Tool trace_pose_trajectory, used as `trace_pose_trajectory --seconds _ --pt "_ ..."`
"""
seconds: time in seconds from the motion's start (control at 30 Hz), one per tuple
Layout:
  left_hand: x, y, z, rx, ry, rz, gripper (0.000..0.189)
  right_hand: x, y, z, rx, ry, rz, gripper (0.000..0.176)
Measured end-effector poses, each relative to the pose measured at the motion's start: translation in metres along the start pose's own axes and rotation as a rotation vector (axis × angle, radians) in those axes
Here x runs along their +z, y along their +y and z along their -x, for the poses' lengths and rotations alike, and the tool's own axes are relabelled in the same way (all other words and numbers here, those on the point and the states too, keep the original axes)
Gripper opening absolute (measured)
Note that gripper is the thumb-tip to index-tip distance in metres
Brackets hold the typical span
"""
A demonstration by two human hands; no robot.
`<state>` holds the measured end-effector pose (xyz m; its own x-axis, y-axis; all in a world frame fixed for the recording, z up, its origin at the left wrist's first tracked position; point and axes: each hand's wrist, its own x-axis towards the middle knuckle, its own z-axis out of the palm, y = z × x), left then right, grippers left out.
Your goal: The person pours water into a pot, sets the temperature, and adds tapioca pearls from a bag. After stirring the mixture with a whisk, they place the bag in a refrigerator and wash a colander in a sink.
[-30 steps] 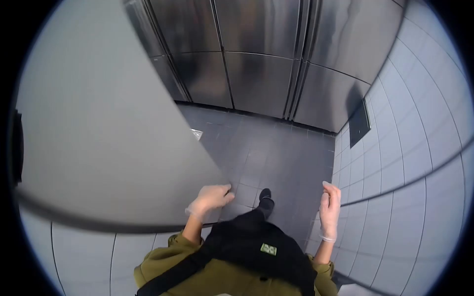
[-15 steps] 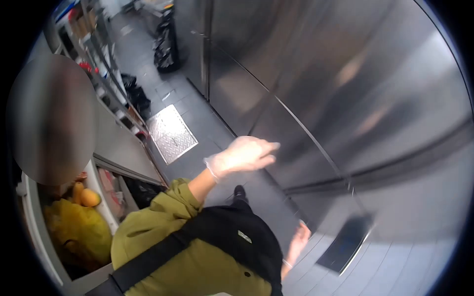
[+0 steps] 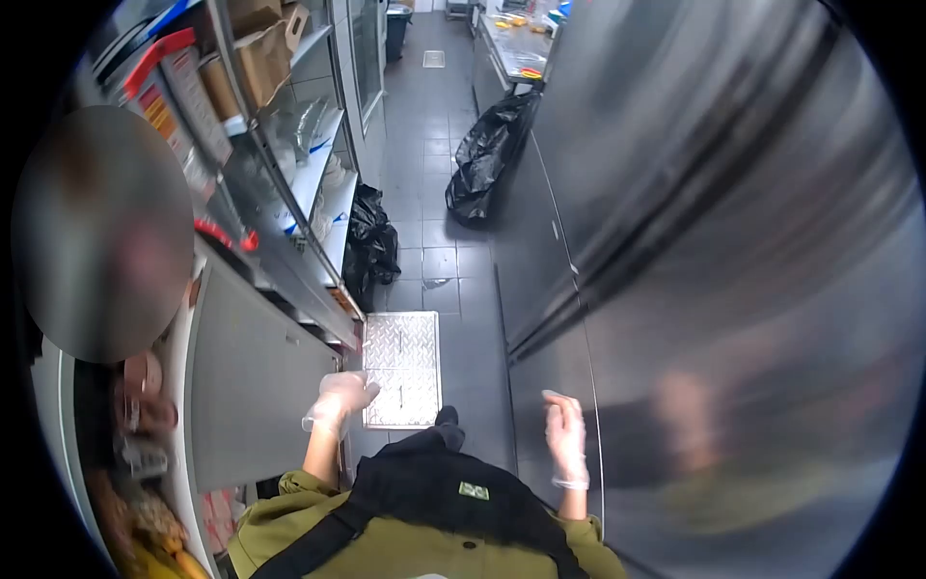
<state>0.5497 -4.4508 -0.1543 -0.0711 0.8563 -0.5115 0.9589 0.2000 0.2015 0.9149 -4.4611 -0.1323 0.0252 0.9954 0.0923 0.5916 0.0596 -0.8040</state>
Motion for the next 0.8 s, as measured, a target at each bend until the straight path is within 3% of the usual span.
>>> trace_pose_trajectory --seconds 0.03,0.07,0.13,0.23,0.37,0.43,0.47,0.5,0.57,0.63,0.7,0.73,0.77,0.8 --pt "-0.024 0.003 -0.025 0.038 0.054 0.111 0.043 0.015 -0.008 -0.035 0.093 -0.039 -0.067 0.019" --pt "-0.051 0.01 -0.058 0.07 0.068 0.122 0.044 0.031 -0.005 -0.073 -0.003 -0.064 -0.027 0.019" --pt "-0.112 0.031 -0.111 0.128 0.046 0.106 0.045 0.049 -0.026 -0.138 0.004 -0.131 -0.04 0.018" --pt "-0.185 0.047 -0.225 0.361 0.227 0.17 0.043 0.084 -0.013 -0.257 0.042 -0.128 -0.096 0.019" --pt "-0.276 0.052 -0.396 0.382 0.277 0.108 0.043 0.137 0.008 -0.433 0.035 -0.044 -0.04 0.021" --pt "-0.324 0.047 -0.479 0.258 0.231 0.055 0.041 0.168 0.027 -0.539 -0.041 -0.013 -0.063 0.019" --pt "-0.359 0.045 -0.511 0.219 0.161 0.019 0.041 0.175 0.002 -0.594 -0.06 -0.002 -0.102 0.018" --pt "-0.384 0.037 -0.547 0.265 0.246 0.039 0.04 0.177 -0.039 -0.655 -0.073 0.012 -0.143 0.018" --pt "-0.462 0.027 -0.596 0.45 0.445 0.335 0.039 0.173 -0.123 -0.776 -0.302 0.082 -0.077 0.017" --pt "-0.571 0.032 -0.622 0.603 0.692 0.558 0.037 0.156 -0.217 -0.883 -0.661 0.243 0.012 0.019" --pt "-0.669 0.035 -0.647 0.771 1.165 0.589 0.037 0.148 -0.294 -0.962 -0.887 0.501 0.107 0.026" --pt "-0.707 0.035 -0.661 0.833 1.412 0.638 0.037 0.165 -0.309 -1.015 -1.142 0.735 -0.204 0.038" --pt "-0.744 0.019 -0.692 0.986 1.753 0.356 0.045 0.175 -0.335 -1.056 -1.352 0.839 -0.278 0.038" --pt "-0.78 0.014 -0.724 1.121 1.924 0.297 0.045 0.183 -0.36 -1.095 -1.525 0.876 -0.315 0.038"
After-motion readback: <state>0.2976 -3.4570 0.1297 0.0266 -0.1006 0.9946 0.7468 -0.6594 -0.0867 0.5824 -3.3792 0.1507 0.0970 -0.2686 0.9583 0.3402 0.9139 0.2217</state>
